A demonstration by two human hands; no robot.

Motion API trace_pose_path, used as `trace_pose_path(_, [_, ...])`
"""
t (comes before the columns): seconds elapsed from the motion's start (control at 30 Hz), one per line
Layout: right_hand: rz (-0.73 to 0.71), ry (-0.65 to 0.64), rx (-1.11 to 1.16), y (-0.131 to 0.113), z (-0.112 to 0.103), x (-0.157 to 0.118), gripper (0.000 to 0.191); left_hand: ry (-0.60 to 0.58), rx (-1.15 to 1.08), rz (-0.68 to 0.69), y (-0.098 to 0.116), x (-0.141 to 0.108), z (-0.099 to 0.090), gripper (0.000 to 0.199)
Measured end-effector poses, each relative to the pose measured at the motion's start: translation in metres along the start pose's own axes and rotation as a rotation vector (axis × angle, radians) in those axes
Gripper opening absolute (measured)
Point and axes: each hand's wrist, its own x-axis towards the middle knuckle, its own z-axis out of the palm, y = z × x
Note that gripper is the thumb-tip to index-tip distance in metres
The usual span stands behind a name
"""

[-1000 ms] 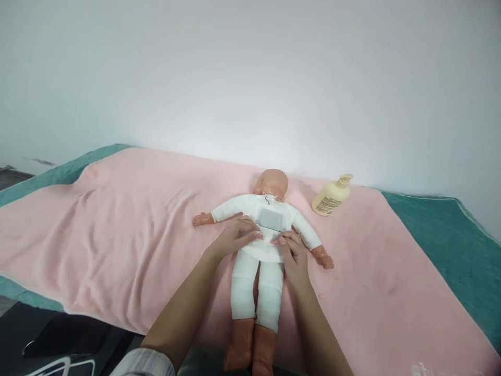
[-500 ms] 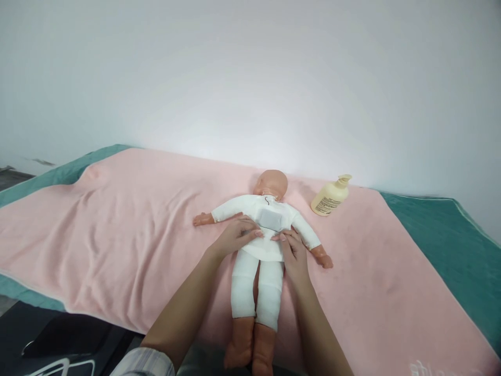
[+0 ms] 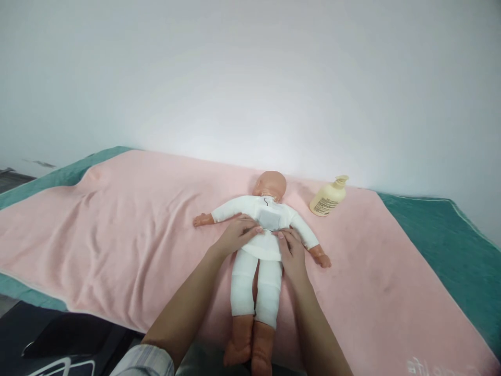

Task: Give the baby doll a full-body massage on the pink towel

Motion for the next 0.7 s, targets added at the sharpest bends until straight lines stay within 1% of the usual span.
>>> trace_pose_path(0.1, [0.027, 0.012, 0.040, -0.003, -0.003, 0.011, 0.034, 0.042, 0.001, -0.032, 0.002, 0.008, -0.002, 0.038])
trace_pose_path(0.2, [0.008, 0.055, 0.052, -0.007, -0.003, 0.035, 0.036, 0.104, 0.039, -0.067, 0.004, 0.025, -0.005, 0.044])
trace_pose_path(0.3, [-0.021, 0.057, -0.022, -0.007, 0.001, 0.063, 0.038, 0.133, 0.070, -0.065, 0.004, 0.046, -0.007, 0.048])
trace_pose_path(0.4, [-0.035, 0.024, -0.093, -0.003, 0.008, 0.079, 0.042, 0.142, 0.100, -0.033, -0.001, 0.062, -0.006, 0.051])
trace_pose_path(0.5, [-0.052, 0.007, -0.119, 0.006, 0.014, 0.081, 0.042, 0.137, 0.149, -0.003, -0.011, 0.067, 0.001, 0.052])
trace_pose_path(0.6, [-0.054, -0.021, -0.143, 0.012, 0.016, 0.075, 0.040, 0.114, 0.204, 0.035, -0.020, 0.066, 0.009, 0.049])
trace_pose_path(0.7, [-0.051, -0.050, -0.167, 0.013, 0.016, 0.071, 0.039, 0.105, 0.239, 0.064, -0.025, 0.064, 0.015, 0.045])
